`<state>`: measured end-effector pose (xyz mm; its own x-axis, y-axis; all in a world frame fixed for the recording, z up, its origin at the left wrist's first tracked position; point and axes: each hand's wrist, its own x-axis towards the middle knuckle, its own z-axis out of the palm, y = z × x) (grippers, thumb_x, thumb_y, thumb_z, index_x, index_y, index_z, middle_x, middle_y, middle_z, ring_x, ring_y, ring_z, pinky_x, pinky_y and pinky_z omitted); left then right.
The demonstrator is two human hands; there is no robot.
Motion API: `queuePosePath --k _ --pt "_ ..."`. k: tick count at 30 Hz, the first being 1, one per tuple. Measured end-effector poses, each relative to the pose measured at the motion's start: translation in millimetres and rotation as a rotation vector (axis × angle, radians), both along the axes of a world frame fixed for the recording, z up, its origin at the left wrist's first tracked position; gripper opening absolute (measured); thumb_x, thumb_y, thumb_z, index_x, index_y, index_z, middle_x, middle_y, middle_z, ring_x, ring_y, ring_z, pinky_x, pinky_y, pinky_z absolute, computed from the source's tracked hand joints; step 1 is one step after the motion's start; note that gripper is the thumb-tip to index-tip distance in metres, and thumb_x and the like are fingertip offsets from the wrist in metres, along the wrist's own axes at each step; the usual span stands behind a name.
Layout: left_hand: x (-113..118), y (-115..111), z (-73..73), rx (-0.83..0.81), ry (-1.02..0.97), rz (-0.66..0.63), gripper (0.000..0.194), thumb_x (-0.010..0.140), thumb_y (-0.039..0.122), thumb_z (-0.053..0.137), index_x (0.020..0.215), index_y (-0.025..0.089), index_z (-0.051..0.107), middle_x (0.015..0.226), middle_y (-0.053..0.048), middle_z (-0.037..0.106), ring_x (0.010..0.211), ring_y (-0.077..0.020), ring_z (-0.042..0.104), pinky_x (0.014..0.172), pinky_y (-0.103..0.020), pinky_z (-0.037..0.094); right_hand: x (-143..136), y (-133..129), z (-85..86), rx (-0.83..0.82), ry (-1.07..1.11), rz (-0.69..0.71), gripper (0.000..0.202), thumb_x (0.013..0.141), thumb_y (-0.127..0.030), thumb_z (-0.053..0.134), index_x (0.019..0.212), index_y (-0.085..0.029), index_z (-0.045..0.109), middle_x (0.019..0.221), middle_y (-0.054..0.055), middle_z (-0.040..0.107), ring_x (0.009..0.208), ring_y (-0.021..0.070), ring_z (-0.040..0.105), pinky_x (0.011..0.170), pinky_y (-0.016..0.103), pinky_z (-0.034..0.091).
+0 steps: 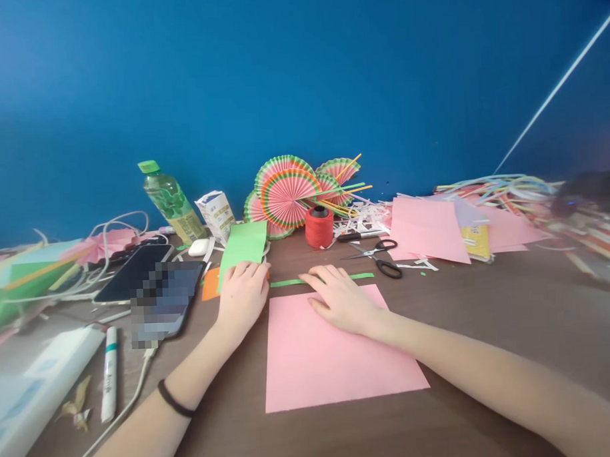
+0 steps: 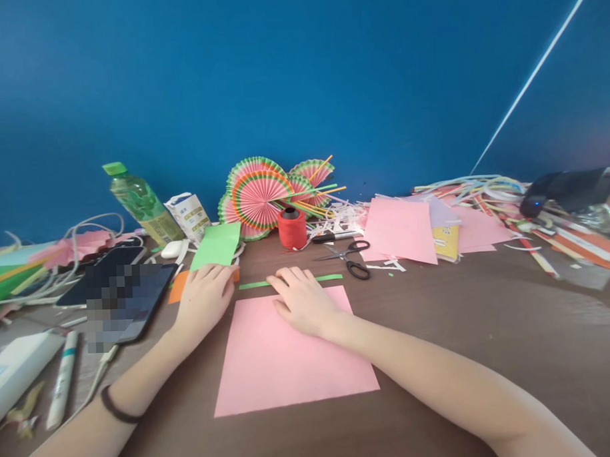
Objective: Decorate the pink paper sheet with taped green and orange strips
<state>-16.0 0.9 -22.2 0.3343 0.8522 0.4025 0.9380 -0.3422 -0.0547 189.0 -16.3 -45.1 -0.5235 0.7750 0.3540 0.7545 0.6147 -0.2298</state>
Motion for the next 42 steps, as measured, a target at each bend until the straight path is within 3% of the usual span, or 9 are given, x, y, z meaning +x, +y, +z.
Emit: queuePosePath --k 4,11,21,25,30,36,42 --pt "-9.1 4.2 1.6 0.058 0.077 0.081 0.027 0.081 0.015 0.038 0.097 0.017 0.06 0.088 -0.011 0.065 0.091 -0.0281 0.052 0.074 -0.039 0.034 0.9 1.9 1.7 0.032 -0.002 -0.054 0.039 0.083 -0.028 0.044 0.12 -0.016 0.047 0.11 0.011 0.053 0.099 0.0242 0.044 0.081 0.038 0.035" --pt "-10.9 9.3 9.2 0.125 0.085 0.147 0.027 0.083 0.017 0.034 0.09 0.017 0.06 0.082 -0.01 0.064 0.088 -0.0278 0.052 0.071 -0.038 0.032 1.9 6.4 3.7 0.089 0.081 -0.117 0.031 0.082 -0.016 0.041 0.11 -0.015 0.052 0.1 0.009 0.056 0.093 0.0227 0.045 0.077 0.036 0.035" --pt "-9.1 35.2 12.1 0.083 0.191 0.208 0.023 0.082 0.021 0.038 0.077 0.016 0.06 0.079 -0.013 0.062 0.086 -0.0299 0.054 0.07 -0.039 0.034 4.0 7.9 2.2 0.132 0.105 -0.099 0.03 0.081 -0.013 0.04 0.108 -0.016 0.054 0.097 0.008 0.056 0.089 0.0218 0.045 0.075 0.035 0.033" --pt "-17.6 42.1 15.0 0.009 -0.013 0.193 0.023 0.081 0.027 0.041 0.08 0.017 0.061 0.079 -0.01 0.062 0.083 -0.0257 0.055 0.07 -0.034 0.038 4.4 9.8 1.7 0.181 0.104 -0.076 0.031 0.08 -0.011 0.041 0.107 -0.015 0.054 0.095 0.008 0.057 0.088 0.0215 0.045 0.073 0.035 0.032" --pt "-25.3 42.9 37.5 -0.183 -0.484 0.169 0.026 0.077 0.036 0.047 0.084 0.017 0.064 0.074 -0.004 0.064 0.069 -0.0191 0.056 0.062 -0.027 0.04 4.8 10.8 5.7 0.187 0.193 -0.081 0.027 0.08 -0.01 0.04 0.101 -0.016 0.056 0.089 0.007 0.057 0.084 0.0212 0.045 0.07 0.034 0.033" --pt "-9.0 26.0 59.9 -0.303 -0.753 0.021 0.031 0.072 0.042 0.053 0.084 0.016 0.065 0.08 -0.003 0.065 0.073 -0.018 0.056 0.066 -0.027 0.041 11.1 16.6 22.4 0.087 0.545 -0.023 0.024 0.079 -0.009 0.04 0.096 -0.018 0.054 0.085 0.005 0.05 0.081 0.0172 0.048 0.075 0.032 0.04" --pt "6.8 12.6 67.1 -0.287 -0.63 -0.237 0.024 0.076 0.037 0.05 0.08 0.017 0.063 0.084 -0.004 0.056 0.08 -0.017 0.054 0.072 -0.029 0.042 14.7 12.9 38.8 0.162 0.726 0.039 0.044 0.078 -0.009 0.042 0.12 -0.023 0.041 0.11 0.008 0.04 0.098 0.0178 0.048 0.087 0.035 0.042"
